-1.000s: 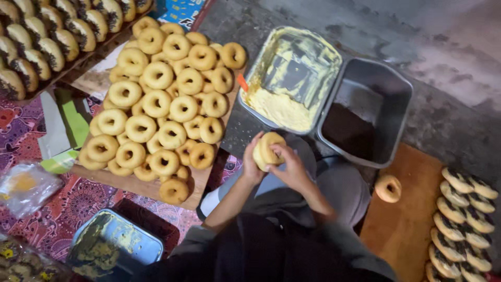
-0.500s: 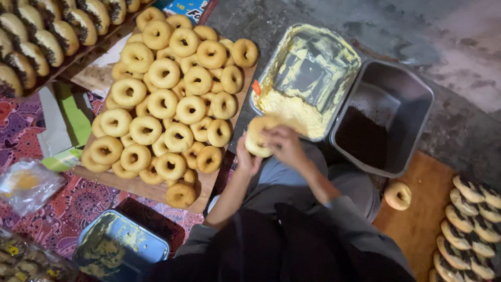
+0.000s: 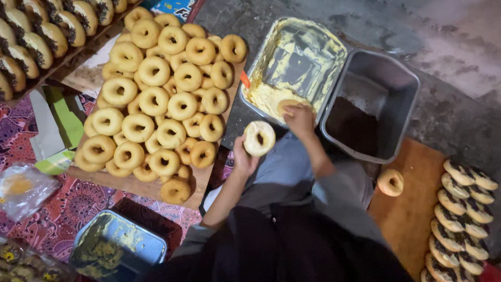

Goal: The person fills plain donuts with a yellow cream and then coats them with dark crumbs. They pick up a donut, spread cream inside, dip it into crumbs, and place it on a wooden board.

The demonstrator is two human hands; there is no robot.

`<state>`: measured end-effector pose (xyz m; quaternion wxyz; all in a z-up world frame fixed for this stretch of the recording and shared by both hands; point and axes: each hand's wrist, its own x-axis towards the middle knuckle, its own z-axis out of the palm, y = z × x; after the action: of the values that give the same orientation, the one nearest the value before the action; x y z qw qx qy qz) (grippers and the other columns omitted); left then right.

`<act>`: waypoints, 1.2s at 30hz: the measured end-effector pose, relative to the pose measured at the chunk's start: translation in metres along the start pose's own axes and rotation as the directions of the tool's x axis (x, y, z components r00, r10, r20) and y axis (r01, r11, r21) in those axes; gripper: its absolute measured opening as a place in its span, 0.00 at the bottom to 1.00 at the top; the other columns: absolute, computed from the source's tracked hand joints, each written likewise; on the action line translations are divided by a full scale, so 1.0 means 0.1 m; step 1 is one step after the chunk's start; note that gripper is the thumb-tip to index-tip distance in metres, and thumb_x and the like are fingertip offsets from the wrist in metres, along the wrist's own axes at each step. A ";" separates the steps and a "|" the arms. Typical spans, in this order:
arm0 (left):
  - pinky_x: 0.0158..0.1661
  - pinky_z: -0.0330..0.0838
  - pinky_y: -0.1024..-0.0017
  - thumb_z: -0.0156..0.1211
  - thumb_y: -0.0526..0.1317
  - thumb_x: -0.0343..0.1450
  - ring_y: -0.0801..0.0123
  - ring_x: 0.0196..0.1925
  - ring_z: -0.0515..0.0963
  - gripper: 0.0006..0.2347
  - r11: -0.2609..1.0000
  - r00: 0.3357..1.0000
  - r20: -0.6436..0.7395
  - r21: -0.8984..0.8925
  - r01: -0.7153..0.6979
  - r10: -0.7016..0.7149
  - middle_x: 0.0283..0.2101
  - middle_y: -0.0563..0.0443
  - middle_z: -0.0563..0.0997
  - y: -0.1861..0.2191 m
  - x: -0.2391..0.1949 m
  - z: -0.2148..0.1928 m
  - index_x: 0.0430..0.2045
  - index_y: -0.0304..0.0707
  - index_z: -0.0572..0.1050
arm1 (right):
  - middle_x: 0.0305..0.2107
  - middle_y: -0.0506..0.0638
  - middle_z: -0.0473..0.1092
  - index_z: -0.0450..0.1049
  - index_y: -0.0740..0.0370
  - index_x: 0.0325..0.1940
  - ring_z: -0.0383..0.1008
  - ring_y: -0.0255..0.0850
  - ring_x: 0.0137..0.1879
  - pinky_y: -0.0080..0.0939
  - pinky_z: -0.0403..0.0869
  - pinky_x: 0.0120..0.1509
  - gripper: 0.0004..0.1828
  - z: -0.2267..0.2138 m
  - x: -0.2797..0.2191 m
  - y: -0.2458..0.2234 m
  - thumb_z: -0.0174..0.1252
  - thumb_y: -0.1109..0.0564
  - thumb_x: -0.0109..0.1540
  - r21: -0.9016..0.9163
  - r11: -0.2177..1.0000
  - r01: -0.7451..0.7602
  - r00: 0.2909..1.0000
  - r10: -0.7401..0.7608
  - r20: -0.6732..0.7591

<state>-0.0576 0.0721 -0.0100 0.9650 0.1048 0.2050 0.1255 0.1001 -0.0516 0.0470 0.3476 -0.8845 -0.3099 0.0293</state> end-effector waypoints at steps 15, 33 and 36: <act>0.66 0.66 0.60 0.41 0.53 0.82 0.55 0.65 0.74 0.24 0.633 0.942 0.291 0.701 -0.329 0.167 0.63 0.40 0.75 -0.35 -0.46 0.55 0.61 0.30 0.70 | 0.42 0.52 0.74 0.76 0.60 0.45 0.76 0.45 0.49 0.48 0.76 0.54 0.17 -0.95 -1.09 -0.54 0.72 0.57 0.55 0.772 0.606 -0.194 0.981 0.114 0.158; 0.67 0.65 0.55 0.39 0.54 0.80 0.56 0.66 0.73 0.26 0.963 0.985 0.066 0.231 0.138 -0.157 0.64 0.41 0.73 -0.79 0.20 0.64 0.65 0.30 0.64 | 0.68 0.59 0.64 0.70 0.68 0.68 0.71 0.46 0.64 0.46 0.73 0.64 0.36 -1.46 -0.69 0.93 0.69 0.55 0.57 0.554 0.833 -0.002 0.967 -0.139 0.214; 0.65 0.66 0.55 0.39 0.53 0.79 0.56 0.64 0.74 0.25 0.958 0.980 -0.024 0.203 0.200 -0.200 0.63 0.42 0.73 -1.02 0.21 0.41 0.64 0.31 0.64 | 0.50 0.52 0.80 0.80 0.59 0.62 0.80 0.39 0.52 0.42 0.78 0.58 0.25 -1.66 -0.35 1.84 0.64 0.51 0.61 0.425 0.748 -0.510 0.801 0.593 -0.082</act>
<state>-0.0016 -0.0244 -0.0066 0.9565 0.1820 0.2280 0.0057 0.2129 -0.2746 0.0501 0.5195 -0.8488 0.0177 0.0964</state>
